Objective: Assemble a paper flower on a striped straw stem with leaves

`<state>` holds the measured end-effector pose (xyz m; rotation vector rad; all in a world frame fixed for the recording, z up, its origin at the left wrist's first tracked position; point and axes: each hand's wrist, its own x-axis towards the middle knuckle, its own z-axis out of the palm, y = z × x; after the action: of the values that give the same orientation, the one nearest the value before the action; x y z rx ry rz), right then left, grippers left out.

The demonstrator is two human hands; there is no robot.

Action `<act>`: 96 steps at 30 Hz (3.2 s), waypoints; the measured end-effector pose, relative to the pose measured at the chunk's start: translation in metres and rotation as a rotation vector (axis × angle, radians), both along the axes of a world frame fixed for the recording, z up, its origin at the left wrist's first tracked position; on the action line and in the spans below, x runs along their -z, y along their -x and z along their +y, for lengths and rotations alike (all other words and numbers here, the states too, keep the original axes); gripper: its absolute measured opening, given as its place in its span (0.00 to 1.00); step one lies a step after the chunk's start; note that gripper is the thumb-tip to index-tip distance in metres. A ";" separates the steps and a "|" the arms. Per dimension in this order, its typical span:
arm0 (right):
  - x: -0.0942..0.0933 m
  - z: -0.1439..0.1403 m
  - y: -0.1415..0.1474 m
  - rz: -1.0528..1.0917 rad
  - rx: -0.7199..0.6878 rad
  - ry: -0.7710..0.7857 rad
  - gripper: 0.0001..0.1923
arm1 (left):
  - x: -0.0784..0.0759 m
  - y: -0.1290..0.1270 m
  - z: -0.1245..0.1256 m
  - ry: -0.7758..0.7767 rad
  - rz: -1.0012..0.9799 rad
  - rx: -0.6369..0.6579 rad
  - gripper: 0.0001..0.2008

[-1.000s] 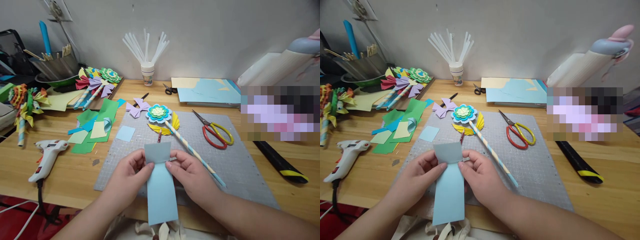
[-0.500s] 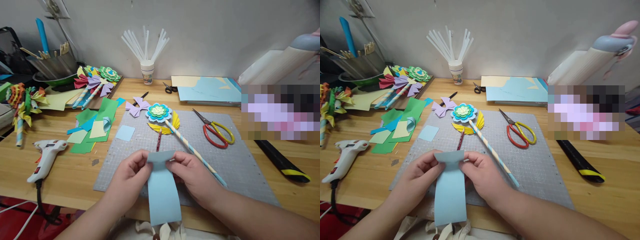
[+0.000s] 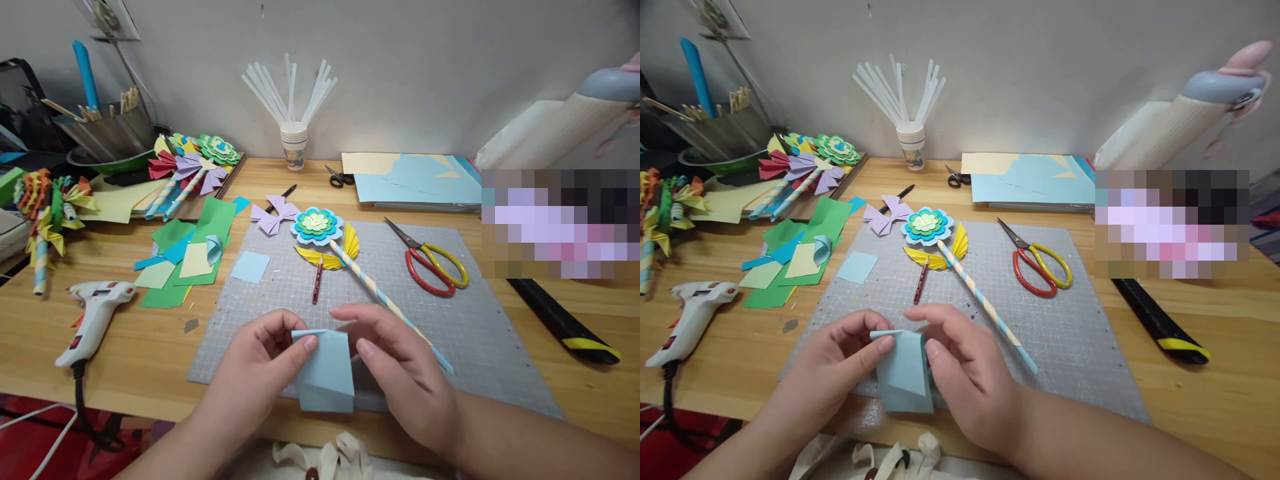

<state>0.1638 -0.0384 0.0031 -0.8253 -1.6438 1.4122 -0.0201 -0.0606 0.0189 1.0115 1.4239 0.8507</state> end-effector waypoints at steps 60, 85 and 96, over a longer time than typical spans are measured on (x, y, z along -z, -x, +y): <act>-0.011 0.005 0.004 -0.351 -0.171 -0.055 0.07 | -0.006 -0.003 -0.016 -0.295 0.295 0.113 0.04; -0.010 0.020 0.002 -0.110 0.050 0.357 0.08 | -0.012 0.023 -0.014 -0.514 0.593 0.192 0.03; -0.002 0.021 0.008 0.025 -0.056 0.761 0.14 | -0.005 0.000 -0.014 -0.858 0.790 0.403 0.14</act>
<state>0.1556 -0.0179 0.0056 -1.1658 -1.0926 2.1159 -0.0202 -0.0749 0.0239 2.3972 1.3815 0.7916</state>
